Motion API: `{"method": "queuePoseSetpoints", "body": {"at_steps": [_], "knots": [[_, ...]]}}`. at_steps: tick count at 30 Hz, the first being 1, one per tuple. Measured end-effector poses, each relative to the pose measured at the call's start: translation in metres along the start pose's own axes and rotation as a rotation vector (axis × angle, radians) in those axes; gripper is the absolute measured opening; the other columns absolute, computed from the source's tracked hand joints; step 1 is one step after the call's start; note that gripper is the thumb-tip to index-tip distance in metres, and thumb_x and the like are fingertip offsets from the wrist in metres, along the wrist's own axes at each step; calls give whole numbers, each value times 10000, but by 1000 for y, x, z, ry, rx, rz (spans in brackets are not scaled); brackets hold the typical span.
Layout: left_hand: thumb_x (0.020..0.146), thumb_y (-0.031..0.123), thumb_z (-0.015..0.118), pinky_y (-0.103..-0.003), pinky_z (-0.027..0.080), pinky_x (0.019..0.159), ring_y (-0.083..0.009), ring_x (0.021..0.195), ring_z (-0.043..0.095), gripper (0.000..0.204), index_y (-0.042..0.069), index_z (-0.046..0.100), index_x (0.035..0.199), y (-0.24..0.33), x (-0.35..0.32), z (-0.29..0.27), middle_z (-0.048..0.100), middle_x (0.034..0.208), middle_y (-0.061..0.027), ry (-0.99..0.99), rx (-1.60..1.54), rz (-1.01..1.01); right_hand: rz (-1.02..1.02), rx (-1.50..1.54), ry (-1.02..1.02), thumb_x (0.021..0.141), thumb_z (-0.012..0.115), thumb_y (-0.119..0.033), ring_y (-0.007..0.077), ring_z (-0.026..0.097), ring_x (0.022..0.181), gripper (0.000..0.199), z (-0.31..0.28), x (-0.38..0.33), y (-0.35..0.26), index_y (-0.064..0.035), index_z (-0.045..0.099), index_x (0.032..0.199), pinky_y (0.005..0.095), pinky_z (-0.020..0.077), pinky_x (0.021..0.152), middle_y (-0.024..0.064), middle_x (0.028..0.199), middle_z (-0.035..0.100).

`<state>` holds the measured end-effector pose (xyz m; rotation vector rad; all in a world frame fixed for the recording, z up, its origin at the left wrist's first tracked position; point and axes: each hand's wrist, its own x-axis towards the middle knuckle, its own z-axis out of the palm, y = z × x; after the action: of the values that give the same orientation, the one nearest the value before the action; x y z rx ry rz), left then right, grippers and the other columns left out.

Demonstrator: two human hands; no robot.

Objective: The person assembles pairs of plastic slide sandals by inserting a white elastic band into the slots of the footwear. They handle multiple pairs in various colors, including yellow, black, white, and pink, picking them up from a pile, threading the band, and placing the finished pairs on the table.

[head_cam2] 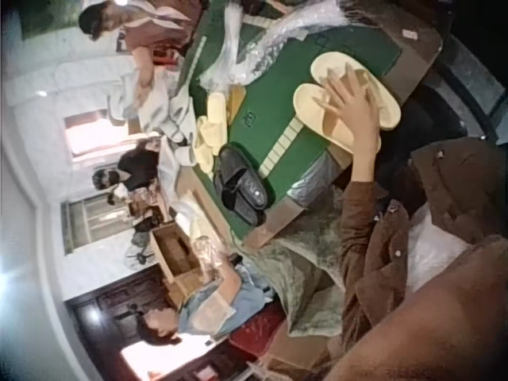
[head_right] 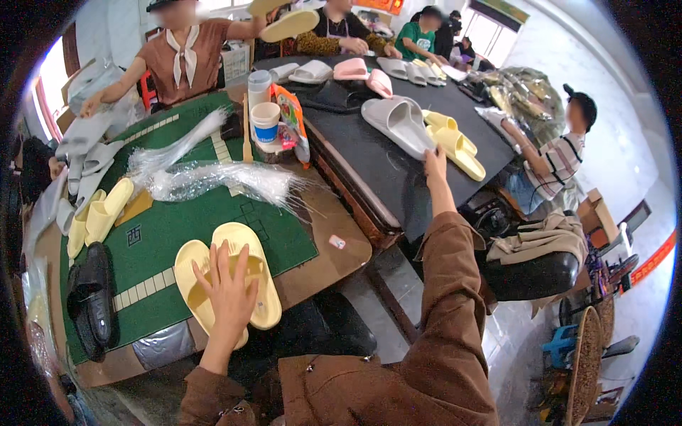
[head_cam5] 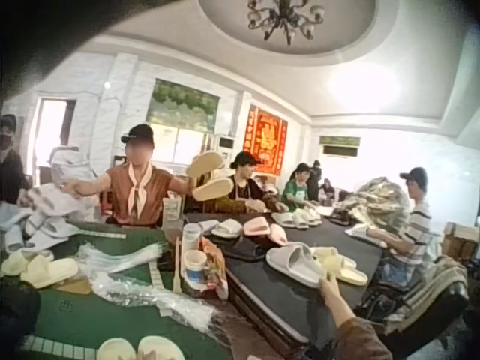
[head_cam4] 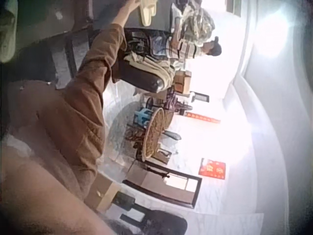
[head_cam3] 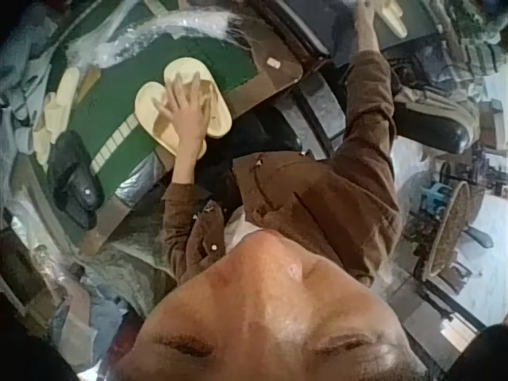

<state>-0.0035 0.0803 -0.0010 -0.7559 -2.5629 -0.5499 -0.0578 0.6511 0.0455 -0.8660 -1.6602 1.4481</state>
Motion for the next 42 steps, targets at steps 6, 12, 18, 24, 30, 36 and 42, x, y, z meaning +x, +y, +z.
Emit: {"method": "queuePoseSetpoints", "body": {"at_steps": [6, 12, 18, 24, 30, 36, 42], "knots": [[755, -4, 552, -625, 65, 1124, -321, 1352, 331, 626, 210, 493, 1341, -27, -8, 0, 409, 1370, -133, 17, 74, 27, 135, 117, -430, 886, 470, -150, 30, 259, 424, 545, 6, -107, -45, -211, 408, 1424, 172, 211, 366, -33, 714, 366], [730, -65, 523, -599, 68, 1148, -298, 1350, 342, 650, 183, 497, 1330, -82, -26, -29, 424, 1338, -123, 17, 195, -8, 24, 54, -513, 896, 439, -148, 20, 229, 415, 493, -60, -219, -81, -126, 438, 1388, 173, 196, 378, -68, 667, 357], [762, -65, 500, -567, 84, 1161, -320, 1373, 304, 623, 160, 486, 1343, -153, -46, -64, 412, 1353, -129, -7, 330, -62, 46, -63, -534, 896, 422, -86, 10, 240, 482, 512, -73, -226, -62, -168, 443, 1401, 162, 199, 436, -60, 734, 380], [846, -6, 481, -556, 107, 1159, -333, 1410, 225, 583, 183, 444, 1396, -172, -63, -87, 332, 1464, -114, -10, 526, -156, -389, -1081, -400, 897, 562, -234, 346, 561, 1153, 463, -49, -171, -61, -183, 503, 1353, 435, 448, 954, 221, 1321, 509], [884, 339, 588, -735, 124, 1034, -424, 1433, 84, 635, 237, 350, 1464, -123, -80, -64, 172, 1542, -146, -43, 229, -494, -747, -1192, -409, 759, 720, -427, 359, 534, 1189, 789, 5, -108, -70, -54, 425, 1388, 462, 440, 984, 234, 1399, 427], [889, 401, 582, -742, 161, 1019, -421, 1410, 176, 655, 266, 320, 1475, -111, -72, -52, 349, 1473, -119, -150, 404, -523, -428, -1007, -525, 786, 643, -177, 328, 615, 1001, 489, 51, -32, -36, 16, 558, 1227, 409, 496, 888, 205, 1098, 641], [876, 283, 589, -718, 196, 1033, -369, 1418, 201, 619, 298, 359, 1451, -145, -89, -66, 442, 1422, -94, -16, 411, -403, -691, -1106, -482, 787, 574, -171, 334, 645, 848, 311, 66, -80, -33, -3, 635, 1041, 419, 471, 755, 214, 905, 669]]}}
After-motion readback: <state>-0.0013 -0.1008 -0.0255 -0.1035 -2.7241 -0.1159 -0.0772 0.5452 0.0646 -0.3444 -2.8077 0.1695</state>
